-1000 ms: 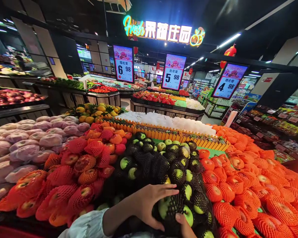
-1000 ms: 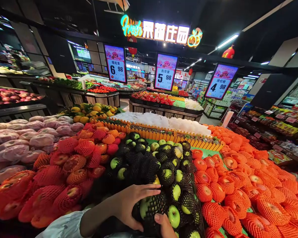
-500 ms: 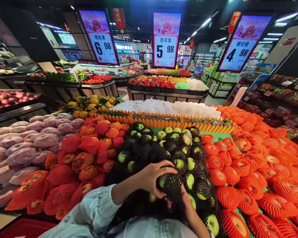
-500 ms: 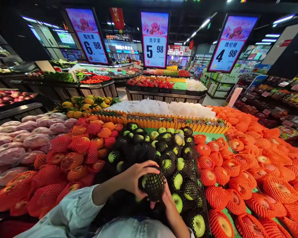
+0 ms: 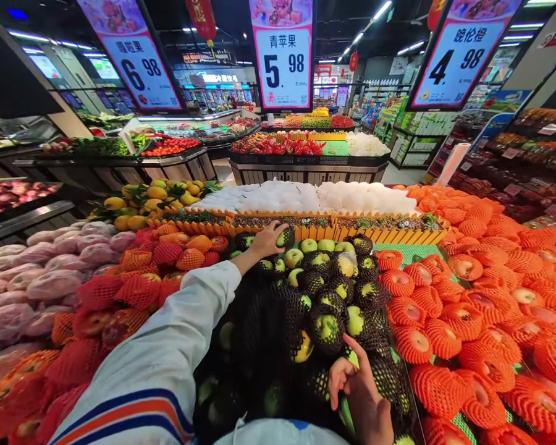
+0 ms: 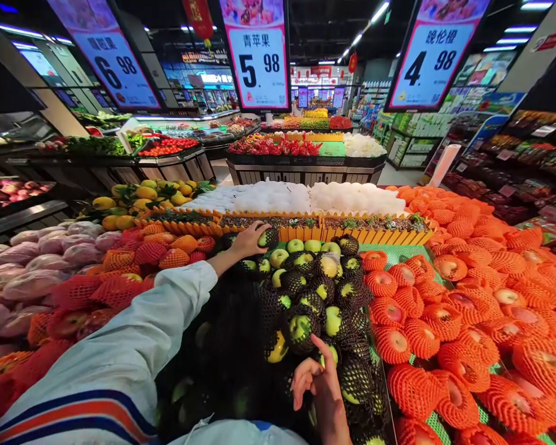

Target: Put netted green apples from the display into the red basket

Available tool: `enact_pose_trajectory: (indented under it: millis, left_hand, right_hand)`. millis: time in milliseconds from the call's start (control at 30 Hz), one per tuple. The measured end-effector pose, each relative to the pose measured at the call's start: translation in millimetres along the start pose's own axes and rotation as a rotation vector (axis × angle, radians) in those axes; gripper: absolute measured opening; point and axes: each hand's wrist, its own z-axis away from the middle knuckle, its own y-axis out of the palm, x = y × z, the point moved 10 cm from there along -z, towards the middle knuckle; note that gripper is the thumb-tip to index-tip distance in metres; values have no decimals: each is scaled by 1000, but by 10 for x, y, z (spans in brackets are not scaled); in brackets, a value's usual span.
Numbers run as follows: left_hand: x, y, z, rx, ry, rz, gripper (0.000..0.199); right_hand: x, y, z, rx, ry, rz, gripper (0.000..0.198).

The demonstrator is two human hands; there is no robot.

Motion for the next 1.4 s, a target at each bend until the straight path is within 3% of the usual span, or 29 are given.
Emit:
enact_pose_trajectory:
  millis: [133,267,400,567,733,867,1000,1167,1267,1400]
  left_hand:
    - [166,521,-223,158,1,-109,82]
    - [270,883,-326,273,-43,-167,92]
    - [387,1110,-386,359,-87,-169,102]
    - [530,1274,-461,471,-103,-126,81]
    - [510,1254,-516,520,-122,-128,94]
    - [132,1200,-466,491,35,-110,109]
    - [-369,1247,-295,501,268,-66,97]
    - [-590,1211,-254,470,312,-76,80]
    - [-634,1048,-267,419,317,-70,78]
    - [-590,584,-189,264,267,-14,74]
  right_hand:
    - [-85,-92,-18,-25,19,-29,113]
    - [-148,-168,-21,-64,26,-22,114]
    - [-197,-140,-14,-60,51,-24,113]
    - [-237,-114,-41,-56,70,-23,112]
    - [-230,-94,-59,-38,60,7,110]
    - [-194,-52,-46,-26,39,10,104]
    - [-208,-9,-53,-13,34,16,102]
    - [-192,33,-52,25,17,17,98]
    - [-129,32,-22,37,-6,44,94]
    - [-38,59,6,79,-63,59,85]
